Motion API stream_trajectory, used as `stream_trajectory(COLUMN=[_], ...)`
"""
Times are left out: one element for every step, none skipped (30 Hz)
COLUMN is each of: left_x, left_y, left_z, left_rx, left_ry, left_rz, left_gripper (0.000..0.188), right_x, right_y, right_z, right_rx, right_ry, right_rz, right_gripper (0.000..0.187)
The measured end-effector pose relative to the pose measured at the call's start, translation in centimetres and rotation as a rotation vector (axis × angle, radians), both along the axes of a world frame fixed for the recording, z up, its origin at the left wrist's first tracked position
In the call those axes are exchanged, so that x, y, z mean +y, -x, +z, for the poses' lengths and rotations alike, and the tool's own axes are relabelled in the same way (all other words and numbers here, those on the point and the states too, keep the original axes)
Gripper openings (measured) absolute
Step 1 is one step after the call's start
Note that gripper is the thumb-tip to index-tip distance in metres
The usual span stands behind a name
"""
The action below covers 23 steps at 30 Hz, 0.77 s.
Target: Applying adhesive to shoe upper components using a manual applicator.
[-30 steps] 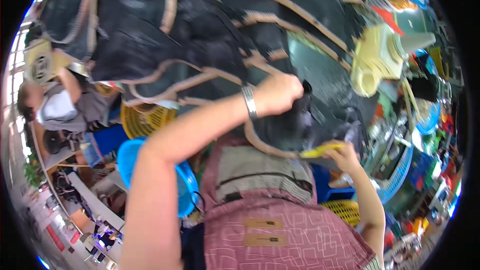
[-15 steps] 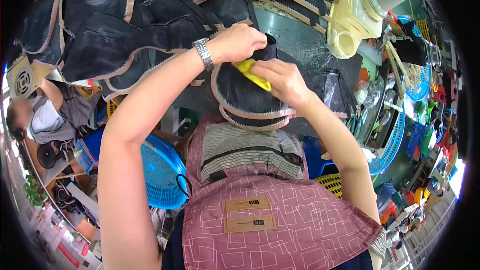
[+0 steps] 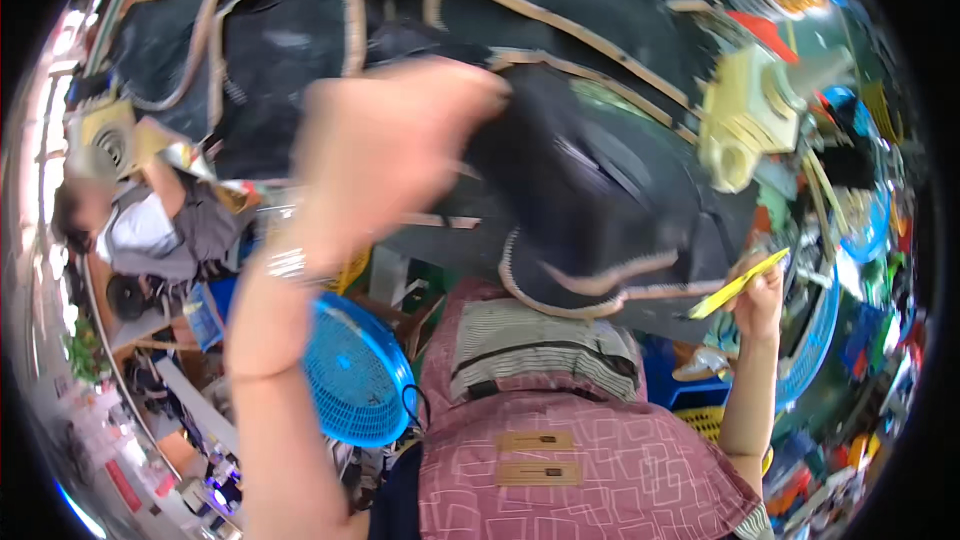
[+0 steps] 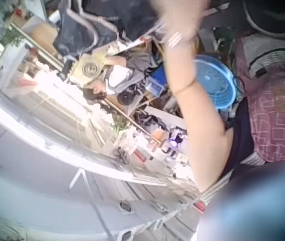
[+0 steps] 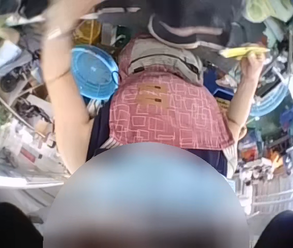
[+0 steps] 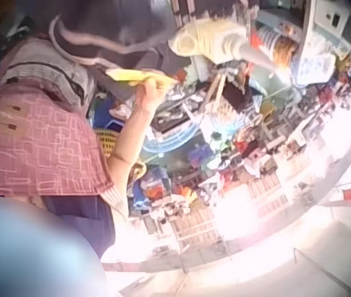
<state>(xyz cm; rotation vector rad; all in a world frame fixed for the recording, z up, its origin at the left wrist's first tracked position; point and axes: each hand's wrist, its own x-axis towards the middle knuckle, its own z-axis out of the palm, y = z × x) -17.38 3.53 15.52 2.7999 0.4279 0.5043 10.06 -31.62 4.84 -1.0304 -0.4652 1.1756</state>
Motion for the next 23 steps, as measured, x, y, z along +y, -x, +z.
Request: stream_trajectory(left_x=[2.2,4.5,7.4,9.9,13.1,15.5,17.7,19.3,19.5,19.2,17.5,14.6,11.6,8.4,3.8,-2.1,-7.0,-11.7,-14.9,-17.9,-19.2,-20.1,-20.4], left_y=[3.4,6.4,8.5,10.6,11.9,13.2,14.5,15.1,15.3,14.4,13.1,11.3,9.0,6.6,4.0,0.4,-2.5,-5.5,-8.2,-10.0,-10.6,-11.0,-11.1], left_z=[1.9,3.9,6.6,8.4,8.9,6.6,5.5,4.1,2.9,2.3,1.6,1.0,0.5,0.0,-3.2,-8.0,-10.3,-12.3,-13.7,-14.6,-15.5,-16.8,-18.3], left_rx=[0.028,-0.034,0.156,0.325,0.384,0.085,0.107,0.12,0.191,0.289,0.219,0.163,0.117,0.019,-0.065,-0.197,-0.104,0.073,0.042,0.004,0.105,0.266,0.33], left_ry=[-0.111,0.071,-0.311,-0.714,-0.754,-0.073,0.048,0.001,-0.083,-0.112,-0.389,-0.673,-0.832,-0.858,-0.614,-0.247,-0.041,0.216,0.363,0.376,0.35,0.329,0.345], left_rz=[0.132,0.357,0.289,0.221,0.161,0.707,0.789,0.771,0.709,0.81,0.745,0.719,0.682,0.634,0.487,0.25,0.042,-0.103,-0.322,-0.399,-0.436,-0.487,-0.439], left_gripper=[0.017,0.022,0.026,0.031,0.034,0.036,0.038,0.039,0.04,0.041,0.04,0.04,0.041,0.042,0.041,0.038,0.044,0.054,0.061,0.065,0.065,0.065,0.065], right_x=[-1.6,-2.6,-3.4,-3.8,-3.8,-3.3,-2.5,-1.8,-1.0,-0.1,0.9,2.1,3.6,4.3,3.9,3.6,3.5,3.0,2.2,1.3,0.6,-0.5,-1.8], right_y=[-0.7,-1.2,-1.8,-2.4,-3.5,-4.3,-5.3,-5.8,-6.2,-6.9,-7.5,-7.6,-8.3,-8.8,-8.9,-9.1,-9.6,-10.2,-10.6,-10.6,-10.6,-10.8,-10.6], right_z=[0.4,0.2,-0.1,-0.3,-0.3,-0.6,-0.8,-1.0,-1.3,-1.8,-2.7,-4.2,-5.7,-6.8,-7.2,-7.7,-8.1,-8.3,-8.5,-8.9,-9.6,-10.0,-10.4], right_rx=[-0.056,-0.071,-0.093,-0.175,-0.246,-0.352,-0.491,-0.549,-0.672,-0.767,-0.785,-0.863,-0.981,-1.121,-1.021,-0.919,-0.827,-0.619,-0.492,-0.367,-0.162,0.117,0.109], right_ry=[0.025,0.045,0.077,0.211,0.247,0.283,0.347,0.464,0.456,0.601,0.674,0.509,0.442,0.304,0.342,0.397,0.397,0.377,0.431,0.517,0.58,0.548,0.582], right_rz=[-0.108,-0.246,-0.349,-0.459,-0.437,-0.464,-0.444,-0.499,-0.519,-0.504,-0.523,-0.582,-0.576,-0.554,-0.588,-0.622,-0.634,-0.767,-0.799,-0.841,-0.782,-0.618,-0.614], right_gripper=[0.035,0.034,0.032,0.031,0.031,0.029,0.028,0.025,0.023,0.021,0.02,0.017,0.016,0.015,0.014,0.013,0.012,0.014,0.016,0.018,0.021,0.022,0.022])
